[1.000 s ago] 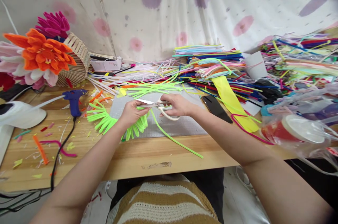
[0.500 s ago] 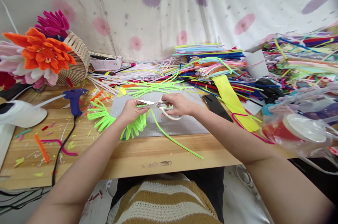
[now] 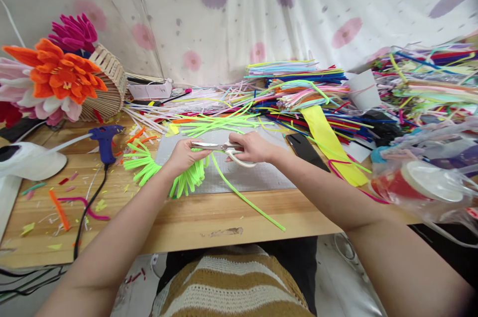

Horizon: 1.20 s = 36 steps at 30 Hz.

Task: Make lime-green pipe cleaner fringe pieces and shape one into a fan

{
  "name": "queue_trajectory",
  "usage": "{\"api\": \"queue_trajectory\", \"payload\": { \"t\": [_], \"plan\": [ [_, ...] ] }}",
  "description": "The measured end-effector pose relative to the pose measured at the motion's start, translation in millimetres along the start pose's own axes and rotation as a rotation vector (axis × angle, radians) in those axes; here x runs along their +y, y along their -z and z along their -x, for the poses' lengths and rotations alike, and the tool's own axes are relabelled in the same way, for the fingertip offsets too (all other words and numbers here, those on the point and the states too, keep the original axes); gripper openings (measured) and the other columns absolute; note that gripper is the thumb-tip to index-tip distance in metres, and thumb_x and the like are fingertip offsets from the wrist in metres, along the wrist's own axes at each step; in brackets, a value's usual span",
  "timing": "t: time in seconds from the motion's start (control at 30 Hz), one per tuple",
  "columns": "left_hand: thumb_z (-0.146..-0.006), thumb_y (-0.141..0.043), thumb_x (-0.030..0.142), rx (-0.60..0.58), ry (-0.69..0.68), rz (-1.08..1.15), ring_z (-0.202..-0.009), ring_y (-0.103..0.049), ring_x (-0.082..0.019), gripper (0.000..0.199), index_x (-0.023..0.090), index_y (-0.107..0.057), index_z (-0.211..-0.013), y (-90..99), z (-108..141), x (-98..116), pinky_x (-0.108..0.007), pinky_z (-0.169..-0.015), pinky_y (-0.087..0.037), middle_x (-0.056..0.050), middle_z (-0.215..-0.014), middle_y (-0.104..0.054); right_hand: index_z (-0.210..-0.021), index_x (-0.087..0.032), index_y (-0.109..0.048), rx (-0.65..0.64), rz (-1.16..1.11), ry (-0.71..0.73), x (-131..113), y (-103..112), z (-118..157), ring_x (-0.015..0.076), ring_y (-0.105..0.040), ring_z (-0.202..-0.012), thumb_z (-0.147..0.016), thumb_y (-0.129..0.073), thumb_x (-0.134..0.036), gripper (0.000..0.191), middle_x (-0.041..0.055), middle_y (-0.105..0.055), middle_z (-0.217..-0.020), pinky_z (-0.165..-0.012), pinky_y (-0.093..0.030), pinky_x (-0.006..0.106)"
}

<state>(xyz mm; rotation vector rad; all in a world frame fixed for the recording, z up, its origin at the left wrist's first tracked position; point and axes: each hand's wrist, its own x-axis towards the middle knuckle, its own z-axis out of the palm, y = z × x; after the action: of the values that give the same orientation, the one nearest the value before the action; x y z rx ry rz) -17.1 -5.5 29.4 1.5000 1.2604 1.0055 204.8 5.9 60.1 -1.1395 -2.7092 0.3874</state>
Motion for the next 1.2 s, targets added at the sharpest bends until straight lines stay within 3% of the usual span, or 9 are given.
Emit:
{"api": "queue_trajectory", "payload": {
  "t": [0.13,0.33,0.47,0.67,0.83,0.93,1.07,1.2],
  "plan": [
    [-0.044,-0.076,0.047,0.019,0.015,-0.048,-0.063,-0.056,-0.015,0.041,0.014,-0.067,-0.066,2.8,2,5,-0.027,-0.065,-0.045,-0.001,-0.064,-0.065,-0.081,-0.019,-0.047,0.05,-0.078,-0.047,2,-2,0,0.0105,-0.044,-0.056,-0.073,-0.051,-0.058,0.04,-0.0019,-0.053,-0.066,-0.054,-0.024,0.021],
    [-0.049,-0.073,0.051,0.029,-0.025,-0.075,-0.066,-0.056,-0.015,0.041,0.015,-0.067,-0.068,4.9,5,11,-0.028,-0.068,-0.045,-0.002,-0.068,-0.066,-0.088,-0.019,-0.048,0.219,-0.092,-0.282,28,6,3,0.0105,-0.044,-0.058,-0.074,-0.051,-0.052,0.037,-0.0008,-0.056,-0.071,-0.054,-0.026,0.02],
    [-0.048,-0.073,0.053,0.123,-0.017,-0.009,-0.069,-0.057,-0.016,0.044,0.016,-0.068,-0.072,4.4,4,9,-0.028,-0.067,-0.046,-0.003,-0.072,-0.067,-0.093,-0.019,-0.052,0.141,0.062,-0.45,57,14,15,0.0137,-0.05,-0.064,-0.071,-0.056,-0.046,0.035,0.0027,-0.061,-0.078,-0.054,-0.028,0.022],
    [-0.046,-0.076,0.042,0.279,0.098,0.122,-0.065,-0.058,-0.015,0.035,0.017,-0.068,-0.069,16.3,1,4,-0.027,-0.063,-0.046,-0.001,-0.067,-0.066,-0.097,-0.015,-0.057,0.028,0.222,-0.567,83,10,46,0.0197,-0.057,-0.082,-0.074,-0.053,-0.03,0.028,0.0104,-0.063,-0.096,-0.065,-0.036,0.026],
    [-0.046,-0.076,0.037,0.147,0.401,0.171,-0.045,-0.052,-0.014,0.031,0.017,-0.065,-0.067,47.6,4,11,-0.026,-0.042,-0.041,-0.002,-0.055,-0.061,-0.094,-0.014,-0.06,0.002,0.216,-0.525,93,-3,63,0.0192,-0.056,-0.086,-0.075,-0.054,-0.026,0.023,0.0109,-0.061,-0.097,-0.072,-0.039,0.026],
    [-0.05,-0.076,0.03,0.145,0.375,0.203,-0.047,-0.052,-0.011,0.027,0.019,-0.065,-0.072,58.2,4,17,-0.022,-0.041,-0.041,-0.001,-0.06,-0.062,-0.097,-0.015,-0.061,0.001,0.142,-0.465,102,-13,59,0.0186,-0.056,-0.087,-0.075,-0.056,-0.026,0.025,0.009,-0.061,-0.096,-0.075,-0.04,0.026],
    [-0.051,-0.077,0.024,0.132,0.344,0.315,-0.051,-0.053,-0.008,0.027,0.017,-0.062,-0.073,50.0,0,17,-0.019,-0.046,-0.042,0.001,-0.064,-0.061,-0.104,-0.014,-0.061,0.115,0.157,-0.56,107,-22,41,0.0208,-0.055,-0.095,-0.074,-0.058,-0.025,0.033,0.0116,-0.058,-0.102,-0.082,-0.04,0.029],
    [-0.049,-0.077,0.039,0.138,0.267,0.339,-0.052,-0.051,-0.009,0.037,0.017,-0.062,-0.075,27.1,-3,7,-0.021,-0.048,-0.042,0.002,-0.064,-0.06,-0.109,-0.015,-0.059,0.213,0.196,-0.544,89,-27,26,0.0217,-0.052,-0.102,-0.072,-0.056,-0.019,0.038,0.0125,-0.055,-0.11,-0.088,-0.039,0.029]
  ]
}}
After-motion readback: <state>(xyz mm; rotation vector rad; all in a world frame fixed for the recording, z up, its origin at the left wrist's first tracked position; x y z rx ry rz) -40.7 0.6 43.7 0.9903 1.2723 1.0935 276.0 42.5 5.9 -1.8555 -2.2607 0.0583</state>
